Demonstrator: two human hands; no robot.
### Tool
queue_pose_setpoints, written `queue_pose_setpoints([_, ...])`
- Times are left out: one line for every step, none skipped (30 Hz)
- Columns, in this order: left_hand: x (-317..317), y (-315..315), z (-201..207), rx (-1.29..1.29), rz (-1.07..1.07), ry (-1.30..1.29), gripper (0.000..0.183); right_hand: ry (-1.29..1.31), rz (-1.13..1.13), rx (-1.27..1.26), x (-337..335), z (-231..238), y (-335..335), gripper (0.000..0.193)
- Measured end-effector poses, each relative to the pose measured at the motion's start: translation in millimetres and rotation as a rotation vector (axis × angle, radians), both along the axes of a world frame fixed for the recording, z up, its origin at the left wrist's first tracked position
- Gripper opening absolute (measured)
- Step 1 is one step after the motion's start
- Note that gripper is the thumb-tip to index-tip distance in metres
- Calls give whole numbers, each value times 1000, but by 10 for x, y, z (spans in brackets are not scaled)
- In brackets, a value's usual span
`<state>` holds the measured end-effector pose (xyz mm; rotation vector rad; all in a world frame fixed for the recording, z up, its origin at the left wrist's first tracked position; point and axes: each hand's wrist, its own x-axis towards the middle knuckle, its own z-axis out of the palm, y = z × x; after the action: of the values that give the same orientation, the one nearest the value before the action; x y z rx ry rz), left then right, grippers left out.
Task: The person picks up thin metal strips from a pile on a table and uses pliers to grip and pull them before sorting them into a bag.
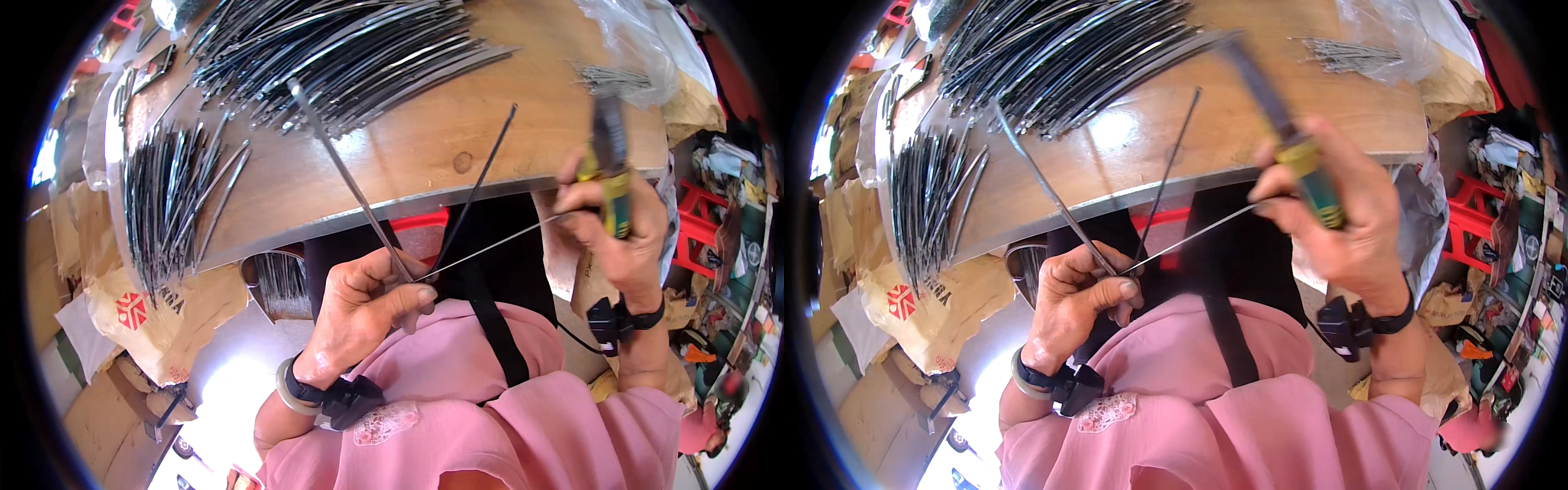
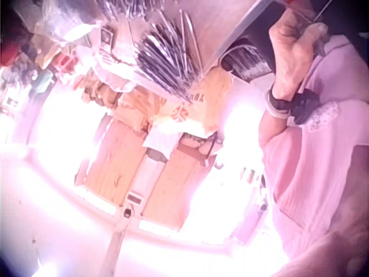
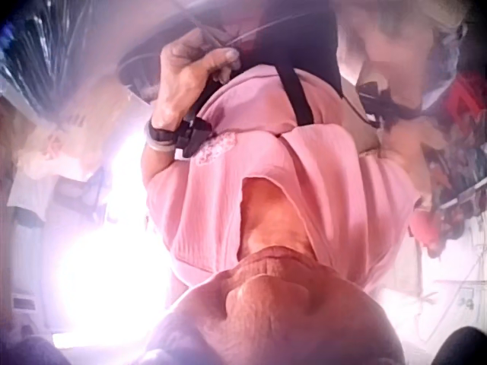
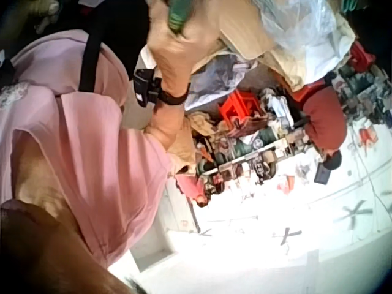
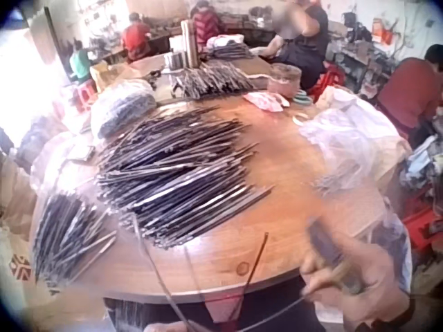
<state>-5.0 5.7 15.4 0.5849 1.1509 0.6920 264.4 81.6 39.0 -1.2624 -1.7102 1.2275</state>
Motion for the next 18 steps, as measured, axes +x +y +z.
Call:
queue_pose_setpoints([17,2,-11,1,-35,-11,5,-75,60,88,-68,-7,5,17])
queue_pose_setpoints([8,16,-12,-41,-75,-3,4,-151,119,180,-152,6,19,19])
queue_pose_setpoints([4,22,-1,-57,-98,-7,4,-316,269,420,-199,-6,114,22])
queue_pose_setpoints([4,27,9,-73,-120,-11,3,-413,353,518,-228,-2,171,26])
queue_pose_setpoints([-4,26,13,-90,-142,-10,3,-410,381,537,-265,-23,195,26])
queue_pose_setpoints([-2,23,13,-94,-144,-12,3,-407,409,556,-297,-49,211,26])
queue_pose_setpoints([1,20,14,-97,-145,-13,3,-404,437,574,-325,-73,210,26])
queue_pose_setpoints([-1,14,12,-100,-145,-12,3,-407,444,570,-354,-113,188,23])
queue_pose_setpoints([4,0,5,-103,-136,-11,3,-412,456,561,-372,-124,177,22])
queue_pose_setpoints([15,-21,-7,-106,-128,-10,4,-417,468,552,-385,-131,166,20])
queue_pose_setpoints([25,-26,-10,-107,-120,-10,4,-424,480,544,-387,-129,156,19])
queue_pose_setpoints([19,-13,-5,-103,-161,-2,8,-423,477,536,-387,-141,137,21])
queue_pose_setpoints([-2,11,3,-98,-202,5,13,-423,475,528,-384,-162,112,23])
queue_pose_setpoints([-27,34,3,-94,-244,11,18,-422,472,519,-380,-175,94,25])
queue_pose_setpoints([-63,71,-3,-15,-237,-5,20,-419,473,519,-372,-173,90,26])
queue_pose_setpoints([-114,124,-16,65,-230,-21,23,-416,473,518,-361,-166,88,26])
queue_pose_setpoints([-173,175,-25,146,-220,-34,27,-410,474,520,-360,-158,88,26])
queue_pose_setpoints([-236,221,-44,141,-266,-15,33,-406,468,545,-366,-157,78,26])
